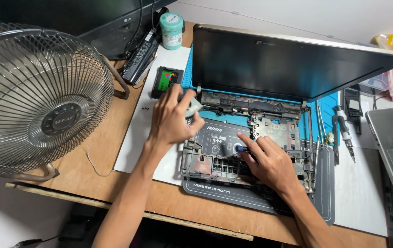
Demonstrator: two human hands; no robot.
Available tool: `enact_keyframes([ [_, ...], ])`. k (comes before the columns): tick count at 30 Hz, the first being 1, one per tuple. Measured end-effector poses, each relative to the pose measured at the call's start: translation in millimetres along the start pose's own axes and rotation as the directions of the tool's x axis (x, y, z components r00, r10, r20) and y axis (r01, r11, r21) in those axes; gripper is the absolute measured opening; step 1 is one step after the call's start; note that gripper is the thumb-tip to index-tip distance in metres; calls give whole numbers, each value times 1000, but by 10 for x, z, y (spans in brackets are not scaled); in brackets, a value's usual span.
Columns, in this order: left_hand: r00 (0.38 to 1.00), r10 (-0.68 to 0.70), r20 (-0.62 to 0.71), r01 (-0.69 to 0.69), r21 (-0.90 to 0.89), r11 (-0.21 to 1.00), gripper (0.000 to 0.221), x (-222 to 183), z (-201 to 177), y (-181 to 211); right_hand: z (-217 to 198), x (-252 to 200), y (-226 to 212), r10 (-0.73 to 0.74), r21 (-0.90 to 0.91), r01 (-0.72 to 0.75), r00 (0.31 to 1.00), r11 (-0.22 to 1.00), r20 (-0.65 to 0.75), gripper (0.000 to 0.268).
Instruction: The person is disassembling and reassembling laptop components, specifically removing an SSD and installing a motherboard.
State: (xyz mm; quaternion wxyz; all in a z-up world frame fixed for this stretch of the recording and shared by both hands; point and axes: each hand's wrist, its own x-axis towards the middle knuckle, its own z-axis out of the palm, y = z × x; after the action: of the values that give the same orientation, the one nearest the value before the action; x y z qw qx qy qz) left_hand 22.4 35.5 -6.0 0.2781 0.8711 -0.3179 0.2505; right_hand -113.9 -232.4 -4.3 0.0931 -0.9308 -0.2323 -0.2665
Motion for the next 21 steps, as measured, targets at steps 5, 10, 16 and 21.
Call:
enact_keyframes([
  [5,976,-196,-94,211,195,958,40,20,-120,-83,12,-13,1,-4,-4,4,1000,1000,-1,40],
  [10,952,-289,-101,306,296,905,38,-2,-79,-167,20,-13,17,-24,-9,23,1000,1000,-18,35],
  [16,917,-393,-64,393,307,867,36,-24,-12,-219,-47,32,-23,21,54,-21,1000,998,8,32],
  [21,928,-361,-93,371,328,869,39,-67,32,-206,-46,30,-3,24,29,-25,1000,999,14,31],
])
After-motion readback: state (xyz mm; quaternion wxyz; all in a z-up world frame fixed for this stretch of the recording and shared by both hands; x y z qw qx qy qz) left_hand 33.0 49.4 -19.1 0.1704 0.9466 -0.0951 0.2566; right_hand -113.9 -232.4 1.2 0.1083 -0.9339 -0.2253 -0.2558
